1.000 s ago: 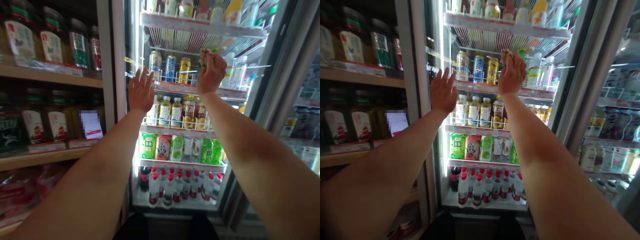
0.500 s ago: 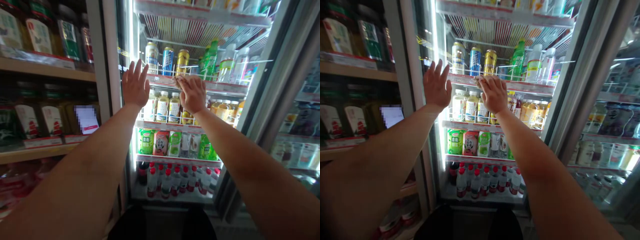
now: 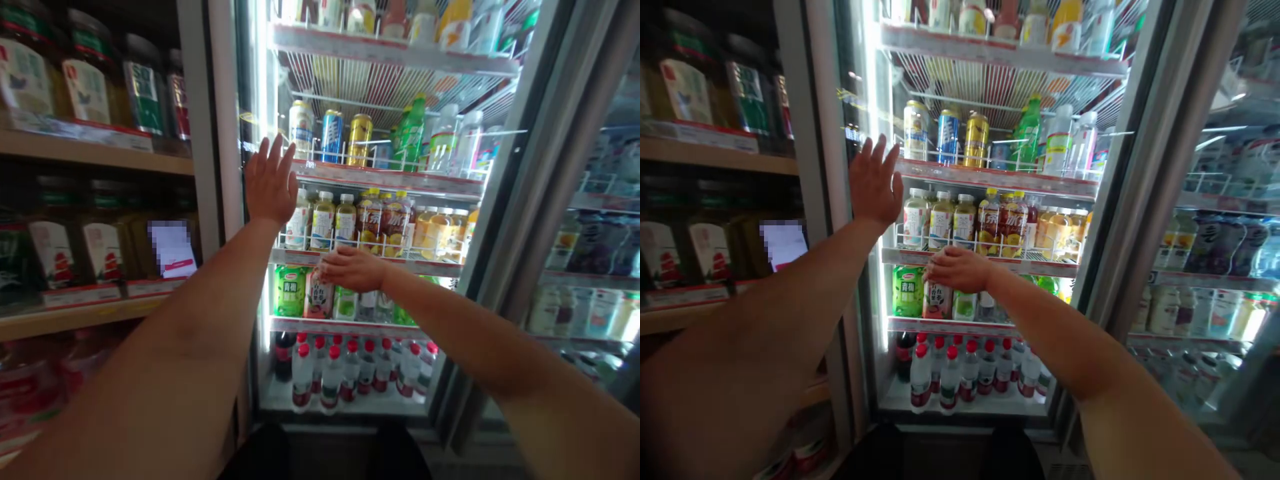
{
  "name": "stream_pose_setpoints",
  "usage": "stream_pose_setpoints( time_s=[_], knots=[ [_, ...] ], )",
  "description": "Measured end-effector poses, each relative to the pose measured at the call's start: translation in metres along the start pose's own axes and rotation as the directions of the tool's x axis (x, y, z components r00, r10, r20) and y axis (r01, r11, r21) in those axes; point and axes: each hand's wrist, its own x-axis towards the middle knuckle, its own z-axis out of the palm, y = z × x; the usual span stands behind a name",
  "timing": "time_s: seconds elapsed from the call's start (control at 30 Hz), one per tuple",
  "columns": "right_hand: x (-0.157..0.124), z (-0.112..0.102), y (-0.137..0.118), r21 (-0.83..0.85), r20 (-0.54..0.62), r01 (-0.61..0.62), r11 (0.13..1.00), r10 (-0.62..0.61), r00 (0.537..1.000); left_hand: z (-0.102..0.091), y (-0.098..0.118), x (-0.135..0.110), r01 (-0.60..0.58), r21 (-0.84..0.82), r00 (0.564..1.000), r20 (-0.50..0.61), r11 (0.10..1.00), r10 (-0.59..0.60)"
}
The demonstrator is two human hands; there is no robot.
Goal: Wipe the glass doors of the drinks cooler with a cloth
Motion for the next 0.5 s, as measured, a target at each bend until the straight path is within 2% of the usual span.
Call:
stream_pose_setpoints(
  time_s=[0.07,0.17,0.23,0.27,0.3,0.33,0.4,0.43,0.47,0.5],
  knots=[
    [0.006,-0.006,0.027,-0.009,0.014,-0.002,1.000,0.002,1.000,-0.001,0.001,0.000,-0.004,0.012,1.000,-0.010,1.000,0.005],
    [0.015,-0.019,0.074,-0.055,0.026,-0.158,0.986,0.160,0.987,-0.002,0.001,0.000,-0.031,0.088,0.999,-0.011,0.996,0.032],
    [0.020,-0.028,0.102,-0.072,0.009,-0.355,0.932,0.356,0.934,-0.001,0.000,0.000,-0.043,0.130,0.999,-0.005,0.991,0.044],
    [0.022,-0.031,0.113,-0.069,-0.030,-0.474,0.878,0.473,0.880,-0.001,0.000,0.000,-0.044,0.138,0.999,-0.001,0.989,0.045],
    [0.023,-0.033,0.123,-0.061,-0.084,-0.597,0.800,0.592,0.801,-0.001,-0.001,0.000,-0.040,0.135,0.999,0.000,0.990,0.040],
    [0.024,-0.033,0.131,-0.047,-0.150,-0.712,0.701,0.700,0.698,0.000,-0.001,0.000,-0.031,0.121,1.000,0.001,0.992,0.032],
    [0.025,-0.032,0.142,-0.015,-0.286,-0.884,0.468,0.845,0.452,0.001,-0.002,0.000,-0.011,0.084,1.000,0.006,0.996,0.010],
    [0.025,-0.031,0.144,-0.002,-0.346,-0.935,0.355,0.877,0.333,0.001,-0.002,0.000,-0.001,0.071,1.000,0.013,0.997,0.000],
    [0.025,-0.029,0.146,0.010,-0.396,-0.966,0.260,0.888,0.235,0.001,-0.002,0.001,0.008,0.062,1.000,0.021,0.998,-0.009],
    [0.025,-0.027,0.146,0.019,-0.436,-0.982,0.188,0.886,0.161,0.001,-0.002,0.001,0.017,0.055,0.999,0.028,0.998,-0.018]
  ],
)
